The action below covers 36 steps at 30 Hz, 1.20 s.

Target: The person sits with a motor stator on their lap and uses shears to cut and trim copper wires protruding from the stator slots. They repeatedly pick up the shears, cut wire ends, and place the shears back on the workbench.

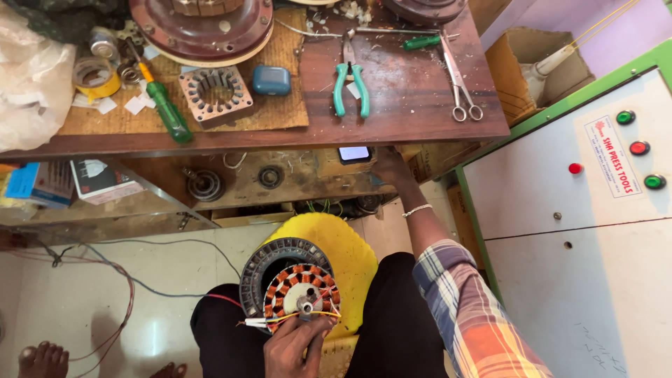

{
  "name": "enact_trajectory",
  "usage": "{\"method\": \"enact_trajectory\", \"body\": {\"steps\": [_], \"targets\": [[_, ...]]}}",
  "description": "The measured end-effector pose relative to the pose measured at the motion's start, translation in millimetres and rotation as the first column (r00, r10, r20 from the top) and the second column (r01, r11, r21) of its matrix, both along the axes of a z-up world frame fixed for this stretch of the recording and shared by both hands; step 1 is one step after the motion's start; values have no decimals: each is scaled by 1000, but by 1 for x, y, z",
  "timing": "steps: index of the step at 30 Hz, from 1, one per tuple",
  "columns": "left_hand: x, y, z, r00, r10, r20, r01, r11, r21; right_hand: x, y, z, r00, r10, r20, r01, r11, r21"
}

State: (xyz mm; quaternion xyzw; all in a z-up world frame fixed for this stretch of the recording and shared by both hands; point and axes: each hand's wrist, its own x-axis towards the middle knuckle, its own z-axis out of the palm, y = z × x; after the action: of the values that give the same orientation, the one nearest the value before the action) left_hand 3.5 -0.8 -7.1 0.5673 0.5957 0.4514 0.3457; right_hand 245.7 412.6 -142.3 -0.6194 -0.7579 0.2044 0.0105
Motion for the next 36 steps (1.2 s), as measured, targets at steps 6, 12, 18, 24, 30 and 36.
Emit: {"method": "enact_trajectory", "body": {"steps": [6,12,18,24,30,36], "targets": [[1,-1,-3,1000,4,17,-4,1000,-2,-7,-7,-5,997,-75,-4,75,997,30],[-1,-1,-2,1000,-25,17,26,998,-56,-9,-17,11,987,-42,-157,49,998,39],[-1,-1,2,999,-29,14,30,998,-50,-11,-27,5,977,23,-213,21,979,202],[-2,-2,-12,999,-30,43,34,995,-95,-24,-5,-12,994,-113,-7,111,954,279],[0,17,-31,1000,-16,7,15,996,89,-39,34,-27,978,-131,164,33,869,494],[-26,58,-48,999,-43,-31,47,992,118,-43,-9,-3,992,0,126,-86,728,680]]}}
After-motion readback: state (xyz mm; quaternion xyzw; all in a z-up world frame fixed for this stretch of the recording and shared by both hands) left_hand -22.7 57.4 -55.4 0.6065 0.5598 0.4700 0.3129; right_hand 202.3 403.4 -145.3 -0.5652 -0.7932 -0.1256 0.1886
